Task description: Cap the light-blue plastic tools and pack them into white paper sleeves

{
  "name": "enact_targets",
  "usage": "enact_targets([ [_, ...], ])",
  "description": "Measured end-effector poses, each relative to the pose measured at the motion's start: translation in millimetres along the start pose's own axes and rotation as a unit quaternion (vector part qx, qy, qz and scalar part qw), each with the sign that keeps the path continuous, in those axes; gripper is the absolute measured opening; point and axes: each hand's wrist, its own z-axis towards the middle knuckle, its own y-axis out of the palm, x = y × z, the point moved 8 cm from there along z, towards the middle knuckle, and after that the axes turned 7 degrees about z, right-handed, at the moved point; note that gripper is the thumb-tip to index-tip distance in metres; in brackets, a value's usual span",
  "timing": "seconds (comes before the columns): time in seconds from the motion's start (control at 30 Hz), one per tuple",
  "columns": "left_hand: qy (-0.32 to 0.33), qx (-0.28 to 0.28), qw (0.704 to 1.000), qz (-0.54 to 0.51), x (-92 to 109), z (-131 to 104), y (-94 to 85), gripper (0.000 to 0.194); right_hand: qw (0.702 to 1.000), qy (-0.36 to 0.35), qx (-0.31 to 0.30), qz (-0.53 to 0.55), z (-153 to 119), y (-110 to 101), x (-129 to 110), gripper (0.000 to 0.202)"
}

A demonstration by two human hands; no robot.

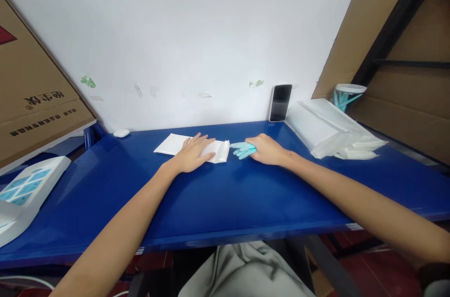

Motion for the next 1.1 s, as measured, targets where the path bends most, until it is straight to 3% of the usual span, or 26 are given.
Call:
enact_targets([
  [0.07, 0.021, -0.048, 0.999, 0.000, 6, -1, 6.8, 0.074, 0.998, 0.048, 0.011, -0.032, -1, -5, 6, 0.014],
  [0.17, 0.023, -0.054, 0.998, 0.029, 15, -5, 0.5, 0.079, 0.991, 0.110, 0.033, -0.071, -2, -12, 13, 0.021],
  [0.37, 0.083, -0.055, 0.994, 0.038, 47, -10, -10.7, 0.090, 0.987, 0.124, 0.015, -0.105, -1, -13, 13, 0.023],
  [0.5, 0.087, -0.023, 0.996, 0.012, 38, -7, -8.7, 0.088, 0.990, 0.081, -0.004, -0.112, -1, -9, 4, 0.024],
  [0.63, 0.078, -0.026, 0.996, -0.046, 23, 0, 2.5, 0.075, 0.992, 0.010, -0.036, -0.123, 0, 2, -17, 0.018],
  [0.8, 0.002, 0.015, 0.995, -0.094, 9, 7, 2.1, 0.069, 0.989, -0.047, -0.049, -0.134, 4, 13, -41, 0.020],
  [0.97, -0.004, -0.097, 0.993, -0.063, 19, -1, 5.8, 0.080, 0.980, -0.006, -0.070, -0.185, 6, 15, -34, 0.025],
  [1.1, 0.040, -0.107, 0.992, -0.044, 28, -9, -5.2, 0.098, 0.975, 0.020, -0.080, -0.206, 2, 10, -31, 0.029],
])
